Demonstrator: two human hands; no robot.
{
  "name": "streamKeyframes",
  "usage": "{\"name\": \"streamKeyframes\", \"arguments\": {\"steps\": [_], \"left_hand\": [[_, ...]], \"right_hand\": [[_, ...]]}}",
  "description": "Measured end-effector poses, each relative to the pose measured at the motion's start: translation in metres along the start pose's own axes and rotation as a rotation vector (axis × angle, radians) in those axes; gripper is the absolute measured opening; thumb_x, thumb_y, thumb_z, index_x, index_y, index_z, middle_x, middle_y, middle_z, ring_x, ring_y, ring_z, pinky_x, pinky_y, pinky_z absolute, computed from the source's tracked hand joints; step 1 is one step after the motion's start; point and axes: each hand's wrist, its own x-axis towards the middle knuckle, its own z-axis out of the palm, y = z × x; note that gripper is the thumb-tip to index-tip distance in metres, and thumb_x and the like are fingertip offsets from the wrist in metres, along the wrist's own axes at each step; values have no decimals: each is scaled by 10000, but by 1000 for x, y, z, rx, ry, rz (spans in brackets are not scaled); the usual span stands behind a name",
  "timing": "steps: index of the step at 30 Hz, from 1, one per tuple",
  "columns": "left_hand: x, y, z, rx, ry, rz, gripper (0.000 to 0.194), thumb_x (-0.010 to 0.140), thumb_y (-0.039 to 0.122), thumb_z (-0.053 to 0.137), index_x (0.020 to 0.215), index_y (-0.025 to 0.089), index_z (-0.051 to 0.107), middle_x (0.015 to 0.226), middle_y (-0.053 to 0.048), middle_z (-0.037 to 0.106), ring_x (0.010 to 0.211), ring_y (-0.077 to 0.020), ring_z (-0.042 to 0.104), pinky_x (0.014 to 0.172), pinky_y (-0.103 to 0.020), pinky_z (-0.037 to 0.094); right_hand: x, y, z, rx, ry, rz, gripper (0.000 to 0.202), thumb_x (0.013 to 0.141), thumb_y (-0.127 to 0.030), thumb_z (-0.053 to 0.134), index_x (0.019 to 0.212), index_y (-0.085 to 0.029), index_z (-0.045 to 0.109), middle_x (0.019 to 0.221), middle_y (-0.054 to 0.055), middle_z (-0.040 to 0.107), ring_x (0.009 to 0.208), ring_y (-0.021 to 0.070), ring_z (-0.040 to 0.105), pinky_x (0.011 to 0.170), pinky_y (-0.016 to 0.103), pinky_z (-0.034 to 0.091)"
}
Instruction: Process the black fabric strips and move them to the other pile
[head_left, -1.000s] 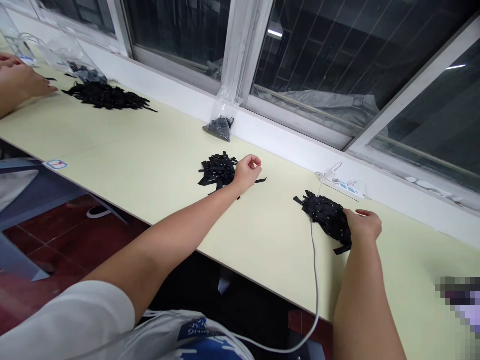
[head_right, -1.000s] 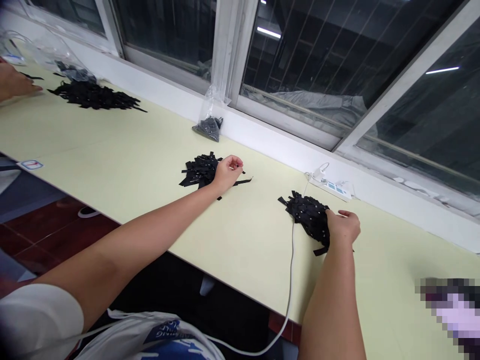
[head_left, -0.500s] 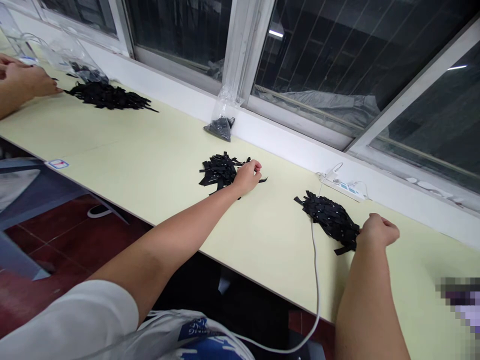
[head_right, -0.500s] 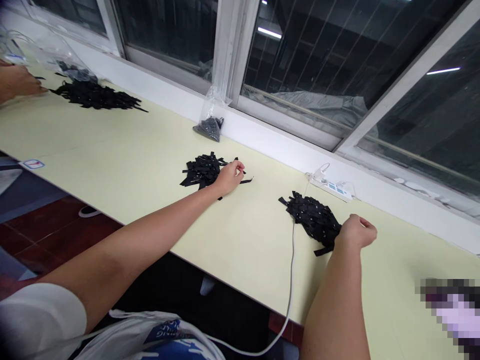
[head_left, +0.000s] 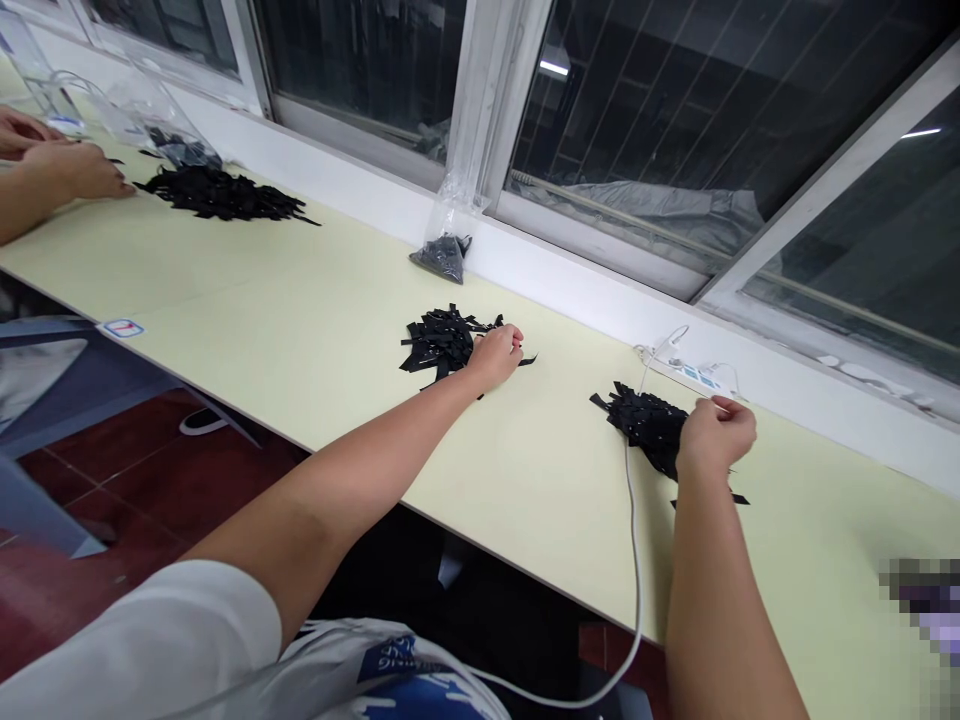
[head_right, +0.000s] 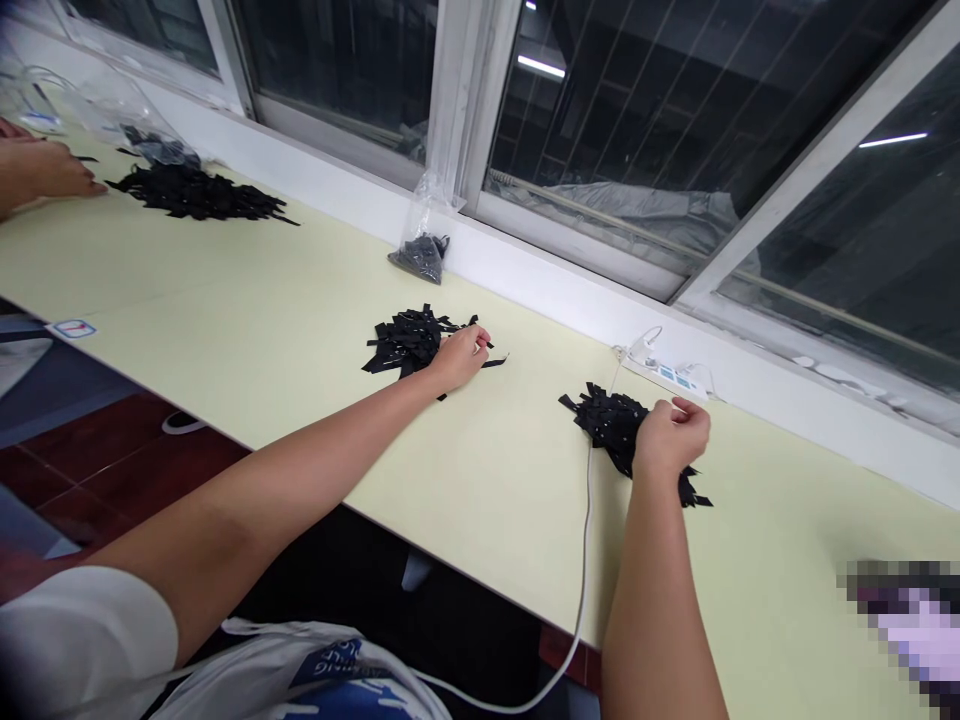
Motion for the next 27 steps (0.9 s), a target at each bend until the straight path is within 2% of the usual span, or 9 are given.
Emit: {"name": "streamKeyframes", "arguments": {"steps": [4, 8, 11, 14, 17, 22, 25, 27], "left_hand": [[0, 1, 0, 24, -33, -7, 220, 892, 141, 512, 1081, 192, 613, 1120, -58, 706, 1076, -222, 626, 990, -406, 387], [-2, 1, 0, 104, -64, 44, 251, 907, 146, 479, 1105, 185, 627, 1129, -73, 700, 1082, -239, 609, 1007, -436, 353], [-5, 0, -1, 246, -112, 143, 299, 917, 135, 438, 1120, 177, 654, 1179, -109, 667, 1129, -266, 561, 1003, -461, 324], [-8, -1, -2, 369, -164, 226, 273, 937, 215, 465, 1039, 168, 714, 1242, -140, 619, 1166, -301, 497, 975, -491, 306], [-8, -2, -1, 402, -166, 258, 272, 943, 263, 496, 913, 172, 751, 1196, -128, 635, 1149, -311, 478, 952, -509, 293], [-7, 2, -2, 383, -142, 334, 258, 940, 196, 491, 837, 150, 723, 1083, -128, 675, 1100, -295, 511, 948, -511, 302], [-12, 10, -3, 259, -136, 439, 259, 975, 214, 434, 927, 139, 677, 1075, -130, 673, 1068, -267, 541, 945, -460, 350], [-17, 17, -2, 129, -180, 514, 243, 984, 229, 416, 973, 146, 644, 1042, -114, 670, 1031, -241, 559, 916, -399, 395]], "right_hand": [[-31, -33, 9, 17, -91, -36, 251, 745, -299, 561, 980, -215, 591, 747, -6, 559, 692, 207, 570, 784, 382, 472], [-55, -52, 17, 28, -222, -140, 250, 763, -314, 580, 986, -203, 607, 710, -15, 581, 671, 198, 572, 761, 346, 440], [-65, -57, 19, 30, -293, -172, 239, 775, -321, 577, 977, -197, 608, 693, -17, 580, 662, 196, 571, 751, 336, 424], [-69, -59, 19, 25, -348, -168, 241, 783, -335, 573, 975, -195, 612, 688, -15, 586, 661, 199, 572, 744, 333, 417], [-70, -61, 18, 14, -372, -174, 236, 784, -342, 568, 960, -194, 619, 686, -9, 595, 660, 202, 571, 734, 334, 411], [-72, -60, 21, 12, -415, -203, 247, 801, -358, 562, 960, -186, 640, 692, 0, 606, 657, 196, 570, 731, 337, 425], [-75, -59, 24, 21, -506, -255, 353, 828, -434, 581, 1057, -177, 658, 818, 43, 675, 687, 198, 592, 734, 351, 459], [-79, -60, 25, 80, -631, -382, 531, 814, -499, 633, 1242, -185, 623, 1130, 121, 691, 893, 242, 639, 775, 372, 494]]}}
